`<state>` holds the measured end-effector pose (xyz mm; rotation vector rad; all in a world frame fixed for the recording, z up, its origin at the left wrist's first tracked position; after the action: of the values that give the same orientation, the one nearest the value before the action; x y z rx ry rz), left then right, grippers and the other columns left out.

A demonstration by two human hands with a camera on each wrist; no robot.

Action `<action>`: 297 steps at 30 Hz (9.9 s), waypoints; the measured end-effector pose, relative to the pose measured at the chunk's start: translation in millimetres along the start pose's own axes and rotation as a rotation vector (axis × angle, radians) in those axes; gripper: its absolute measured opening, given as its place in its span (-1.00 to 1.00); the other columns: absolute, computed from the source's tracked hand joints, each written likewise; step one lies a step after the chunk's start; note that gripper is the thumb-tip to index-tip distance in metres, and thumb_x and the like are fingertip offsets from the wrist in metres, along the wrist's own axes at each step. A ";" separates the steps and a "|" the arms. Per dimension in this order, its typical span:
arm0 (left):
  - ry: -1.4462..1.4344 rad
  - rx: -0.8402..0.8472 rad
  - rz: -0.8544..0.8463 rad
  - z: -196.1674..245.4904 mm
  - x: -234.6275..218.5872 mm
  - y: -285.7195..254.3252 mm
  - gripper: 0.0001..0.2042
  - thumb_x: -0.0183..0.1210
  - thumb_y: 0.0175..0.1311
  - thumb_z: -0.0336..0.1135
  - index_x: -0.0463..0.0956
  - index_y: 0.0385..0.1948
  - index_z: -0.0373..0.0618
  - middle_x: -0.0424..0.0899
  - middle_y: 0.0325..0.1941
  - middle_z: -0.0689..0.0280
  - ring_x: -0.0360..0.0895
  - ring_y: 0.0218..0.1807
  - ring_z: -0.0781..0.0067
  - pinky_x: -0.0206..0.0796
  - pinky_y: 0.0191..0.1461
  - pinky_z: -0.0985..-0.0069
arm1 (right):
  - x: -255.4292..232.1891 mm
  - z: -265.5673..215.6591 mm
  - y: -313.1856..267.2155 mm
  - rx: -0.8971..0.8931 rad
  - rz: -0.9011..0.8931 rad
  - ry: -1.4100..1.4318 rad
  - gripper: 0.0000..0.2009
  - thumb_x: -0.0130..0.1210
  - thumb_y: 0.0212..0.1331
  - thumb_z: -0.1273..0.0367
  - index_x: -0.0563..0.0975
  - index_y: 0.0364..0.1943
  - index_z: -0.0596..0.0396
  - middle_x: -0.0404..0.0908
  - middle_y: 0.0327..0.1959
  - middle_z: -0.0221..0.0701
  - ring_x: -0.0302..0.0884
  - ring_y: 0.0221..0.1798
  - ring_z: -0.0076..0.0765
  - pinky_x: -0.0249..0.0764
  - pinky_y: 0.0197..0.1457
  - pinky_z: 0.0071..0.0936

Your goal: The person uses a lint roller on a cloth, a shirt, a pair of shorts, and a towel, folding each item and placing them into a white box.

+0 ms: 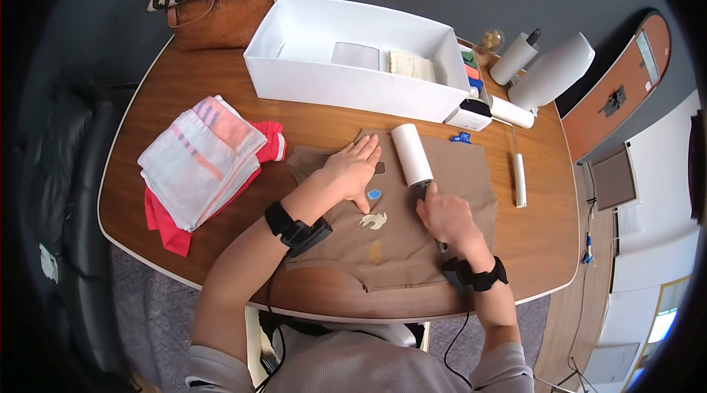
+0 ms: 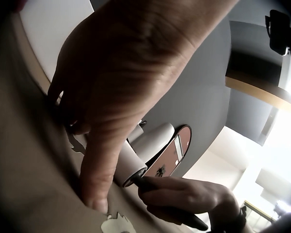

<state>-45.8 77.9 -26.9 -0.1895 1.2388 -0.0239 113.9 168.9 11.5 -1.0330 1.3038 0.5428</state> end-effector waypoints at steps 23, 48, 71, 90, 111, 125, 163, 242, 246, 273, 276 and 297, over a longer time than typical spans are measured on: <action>0.050 -0.043 -0.076 4.8 -4.2 3.5 0.09 0.42 -0.47 -0.03 -0.03 0.17 -0.46 -0.15 0.33 -0.11 -0.21 0.38 0.07 -0.20 0.39 0.39 | 4.1 156.7 -37.2 0.529 0.384 -0.007 -0.69 -0.21 0.15 0.22 0.31 -0.29 0.27 0.52 -0.53 0.00 0.50 -0.38 0.15 0.39 -0.27 -0.05; 0.031 -0.074 -0.092 -6.3 -13.7 12.1 0.12 0.42 -0.50 -0.02 -0.05 0.20 -0.37 -0.18 0.36 0.01 -0.25 0.40 0.18 -0.12 0.35 0.31 | 19.0 114.1 -53.1 0.251 -0.041 0.124 -0.58 -0.21 0.17 0.20 0.25 -0.11 0.36 0.52 -0.42 0.06 0.46 -0.28 0.17 0.36 -0.19 -0.04; 0.076 -0.171 -0.173 -18.1 -23.5 17.3 0.14 0.42 -0.52 -0.02 -0.09 0.23 -0.29 -0.22 0.38 0.11 -0.25 0.41 0.30 -0.16 0.34 0.12 | 13.4 13.2 -86.7 -0.211 -0.165 0.238 -0.65 -0.14 0.16 0.26 0.29 -0.24 0.39 0.48 -0.61 -0.01 0.46 -0.46 0.15 0.35 -0.36 -0.05; 0.030 -0.164 -0.149 -21.5 -21.6 15.4 0.15 0.43 -0.53 -0.05 -0.10 0.24 -0.27 -0.24 0.39 0.15 -0.27 0.41 0.31 -0.16 0.35 0.13 | 35.6 152.9 -88.1 0.435 0.034 -0.006 -0.67 -0.25 0.14 0.25 0.31 -0.33 0.35 0.52 -0.53 0.04 0.49 -0.39 0.16 0.40 -0.28 -0.05; 0.152 -0.152 -0.343 36.7 -9.8 8.8 0.24 0.46 -0.56 -0.01 -0.22 0.24 -0.33 -0.39 0.34 -0.13 -0.33 0.36 -0.21 -0.13 0.25 -0.14 | 29.0 19.8 -86.2 -0.148 -0.046 0.206 -0.64 -0.12 0.15 0.25 0.30 -0.18 0.37 0.48 -0.58 0.01 0.45 -0.43 0.18 0.36 -0.34 -0.05; 0.164 -0.107 -0.345 28.7 -10.4 -1.7 0.27 0.48 -0.62 -0.06 -0.24 0.26 -0.25 -0.40 0.36 -0.06 -0.32 0.37 -0.13 -0.12 0.26 -0.10 | 40.4 129.6 -89.1 0.316 0.071 -0.068 -0.69 -0.20 0.14 0.24 0.31 -0.33 0.30 0.54 -0.58 -0.06 0.52 -0.45 0.07 0.43 -0.35 -0.10; -0.358 -0.163 -0.290 -14.5 -42.4 51.3 -0.21 -0.49 0.08 0.43 0.05 0.25 0.08 -0.11 0.38 0.38 -0.16 0.39 0.27 -0.28 0.39 0.36 | 15.8 30.8 -41.1 -0.444 -0.107 -0.006 -0.66 -0.12 0.14 0.07 0.45 -0.28 0.05 0.50 -0.66 -0.15 0.50 -0.53 -0.01 0.40 -0.48 -0.14; 0.108 0.209 -0.275 85.3 -4.8 127.3 -0.26 0.25 -0.20 0.10 0.14 0.18 0.52 -0.20 0.37 0.05 -0.21 0.38 0.00 -0.07 0.30 0.16 | 11.9 177.7 -81.5 -0.343 -0.218 0.645 -0.68 -0.16 0.04 0.26 0.44 -0.70 0.18 0.43 -0.72 -0.18 0.39 -0.59 -0.02 0.36 -0.46 -0.26; 0.117 0.203 -0.153 99.0 -0.5 139.9 -0.42 0.17 -0.02 0.05 0.19 0.13 0.60 0.03 0.29 0.07 -0.02 0.29 0.02 0.04 0.21 0.10 | -17.4 169.3 -52.2 -0.060 0.160 0.072 -0.69 -0.19 0.06 0.29 0.47 -0.69 0.13 0.46 -0.69 -0.17 0.41 -0.56 -0.01 0.37 -0.43 -0.21; -0.450 0.289 0.149 66.7 -24.8 137.0 -0.57 -0.12 0.26 -0.13 0.15 0.20 0.30 0.20 0.21 0.04 0.13 0.24 0.06 0.05 0.21 0.15 | -1.8 161.5 -99.0 -0.118 -0.164 0.443 -0.75 -0.15 0.07 0.30 0.51 -0.57 0.11 0.53 -0.61 -0.23 0.46 -0.52 -0.06 0.39 -0.40 -0.26; -0.349 0.322 0.310 24.2 -42.5 94.7 -0.64 -0.15 0.26 -0.19 0.32 0.08 0.00 0.46 -0.08 -0.02 0.34 0.05 0.04 0.16 0.12 0.28 | -24.3 129.3 -70.0 -0.171 -0.030 0.341 -0.73 -0.17 0.13 0.27 0.55 -0.42 0.09 0.51 -0.58 -0.14 0.47 -0.46 0.01 0.39 -0.36 -0.23; -0.292 -0.187 -0.235 -48.1 -35.9 23.8 -0.41 -0.43 0.26 0.14 0.10 0.22 -0.03 0.01 0.34 0.27 -0.01 0.34 0.27 -0.16 0.35 0.30 | 7.1 -15.7 19.4 -0.246 -0.055 0.187 -0.67 -0.22 0.24 0.15 0.54 -0.32 0.03 0.51 -0.51 -0.09 0.48 -0.39 0.07 0.39 -0.35 -0.11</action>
<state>-104.8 99.3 -12.1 -0.4837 0.9223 -0.0813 91.5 163.2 -0.1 -1.3456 1.3912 0.5863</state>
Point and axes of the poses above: each hand's wrist, its own y-axis towards the middle knuckle, its own x-axis out of the palm, z = x × y, the point moved 3 cm from there along y, towards the middle knuckle
